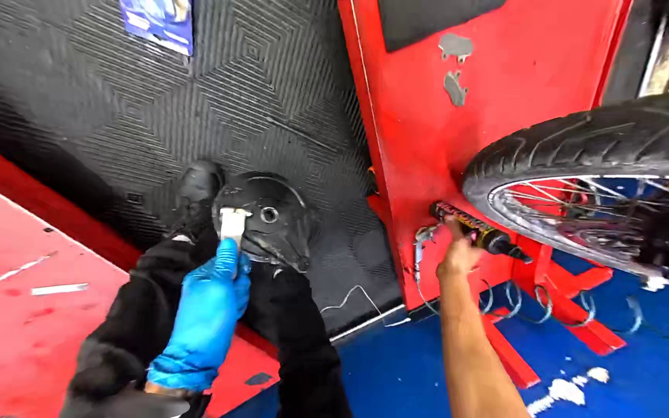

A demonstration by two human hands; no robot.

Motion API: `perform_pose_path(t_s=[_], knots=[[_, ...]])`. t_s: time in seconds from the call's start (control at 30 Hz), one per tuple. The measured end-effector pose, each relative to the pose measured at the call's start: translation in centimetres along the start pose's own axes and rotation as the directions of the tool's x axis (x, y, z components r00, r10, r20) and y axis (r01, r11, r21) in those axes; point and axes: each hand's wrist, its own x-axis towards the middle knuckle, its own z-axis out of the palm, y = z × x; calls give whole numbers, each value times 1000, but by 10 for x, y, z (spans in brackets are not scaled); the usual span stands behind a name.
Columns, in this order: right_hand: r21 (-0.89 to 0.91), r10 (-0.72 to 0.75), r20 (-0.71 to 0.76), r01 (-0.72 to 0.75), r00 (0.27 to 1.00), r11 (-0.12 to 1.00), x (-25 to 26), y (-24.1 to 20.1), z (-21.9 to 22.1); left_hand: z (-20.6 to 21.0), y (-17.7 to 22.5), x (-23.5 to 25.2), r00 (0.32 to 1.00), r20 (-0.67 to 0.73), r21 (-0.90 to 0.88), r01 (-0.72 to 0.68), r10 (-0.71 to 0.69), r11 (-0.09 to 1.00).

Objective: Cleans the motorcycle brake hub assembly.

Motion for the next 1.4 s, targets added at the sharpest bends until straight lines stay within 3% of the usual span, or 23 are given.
perform_pose_path(t_s=[0.07, 0.13, 0.17, 0.27, 0.37, 0.5, 0.57, 0.7, 0.87, 1.0, 1.13, 1.4], knots=[[212, -86, -203, 129, 975, 969, 2, -21, 9, 4, 9, 0, 999, 2, 4, -51, 51, 999], [197, -91, -357, 170, 930, 965, 10, -34, 17, 6, 21, -1, 995, 22, 1, -101, 101, 995], [138, -145, -361, 207, 921, 969, 10, -38, 19, 6, 27, -1, 992, 24, 9, -127, 127, 992], [-8, -397, -177, 402, 901, 915, -20, -53, 9, -4, 49, -1, 981, 8, 82, -193, 193, 978], [63, -483, 54, 480, 874, 875, -80, -88, -19, -21, 67, 3, 954, 9, 193, -296, 300, 936], [387, -434, 310, 305, 846, 870, -155, -152, -21, -30, 88, 10, 933, -23, 251, -341, 358, 906], [559, -465, 441, 170, 768, 811, -178, -180, -4, -37, 100, 6, 929, -37, 288, -344, 369, 894], [675, -574, 542, 88, 614, 732, -202, -226, 27, -57, 121, -4, 902, -31, 379, -389, 431, 840], [660, -601, 604, 94, 523, 745, -222, -267, 46, -83, 142, -22, 879, -11, 454, -421, 477, 786], [529, -661, 602, 396, 449, 751, -239, -290, 64, -101, 155, -36, 845, -18, 408, -481, 534, 776], [382, -730, 588, 675, 349, 631, -263, -303, 88, -114, 170, -41, 817, 14, 292, -555, 577, 779], [277, -713, 593, 736, 375, 618, -288, -311, 111, -125, 191, -35, 790, 42, 313, -592, 612, 743]])
